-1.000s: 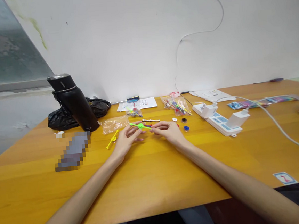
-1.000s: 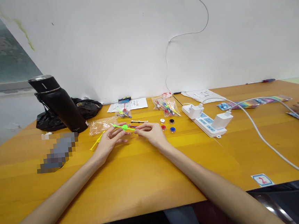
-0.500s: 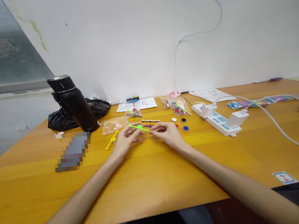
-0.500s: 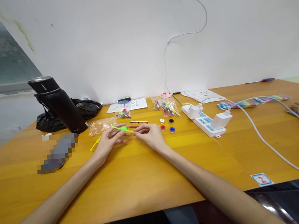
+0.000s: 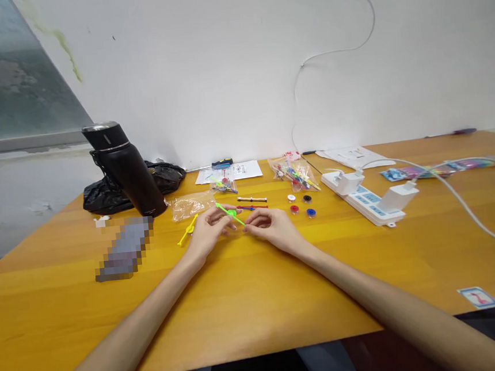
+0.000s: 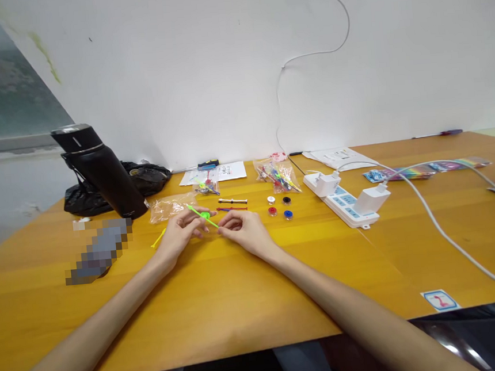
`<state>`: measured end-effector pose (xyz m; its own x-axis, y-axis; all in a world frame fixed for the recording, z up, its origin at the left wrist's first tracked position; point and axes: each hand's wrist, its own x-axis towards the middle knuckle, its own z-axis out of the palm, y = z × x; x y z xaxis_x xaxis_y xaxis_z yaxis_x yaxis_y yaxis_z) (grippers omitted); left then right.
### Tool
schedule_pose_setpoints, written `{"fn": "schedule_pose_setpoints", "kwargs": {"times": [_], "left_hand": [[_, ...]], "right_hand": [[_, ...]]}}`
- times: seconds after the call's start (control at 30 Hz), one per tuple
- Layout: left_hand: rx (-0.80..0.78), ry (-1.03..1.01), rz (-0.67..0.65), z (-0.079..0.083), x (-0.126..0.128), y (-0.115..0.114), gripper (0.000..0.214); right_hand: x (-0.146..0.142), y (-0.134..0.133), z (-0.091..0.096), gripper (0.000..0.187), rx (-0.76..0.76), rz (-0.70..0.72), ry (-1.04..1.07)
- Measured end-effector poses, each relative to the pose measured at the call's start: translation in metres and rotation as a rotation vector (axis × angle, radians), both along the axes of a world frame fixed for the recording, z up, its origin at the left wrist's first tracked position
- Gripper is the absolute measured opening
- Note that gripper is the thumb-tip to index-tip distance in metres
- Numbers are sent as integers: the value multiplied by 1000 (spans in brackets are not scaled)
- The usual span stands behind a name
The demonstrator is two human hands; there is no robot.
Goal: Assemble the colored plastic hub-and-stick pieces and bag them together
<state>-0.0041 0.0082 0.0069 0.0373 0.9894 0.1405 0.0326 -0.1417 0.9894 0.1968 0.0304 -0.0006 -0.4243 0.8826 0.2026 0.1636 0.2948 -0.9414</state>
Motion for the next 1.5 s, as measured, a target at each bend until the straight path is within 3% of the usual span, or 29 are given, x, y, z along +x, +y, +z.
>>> {"fn": "schedule_pose_setpoints", "kwargs": {"times": [0.6, 0.83, 1.17, 1.33, 1.5], "left_hand": [[47, 44, -11, 5, -2, 0, 32], [42, 42, -4, 1, -2, 0, 48], [30, -10, -92, 2, 0, -2, 52], [-46, -55, -109, 4, 0, -4, 55], [-65, -71, -169, 1, 0, -3, 56]], "right_hand": [[-3, -4, 1, 20, 20, 28, -15], [-2, -4, 1, 24, -41, 74, 13], [-5, -12, 4, 35, -123, 302, 36], [-2, -5, 6, 40, -153, 222, 71], [6, -2, 14, 38, 27, 66, 65]]}}
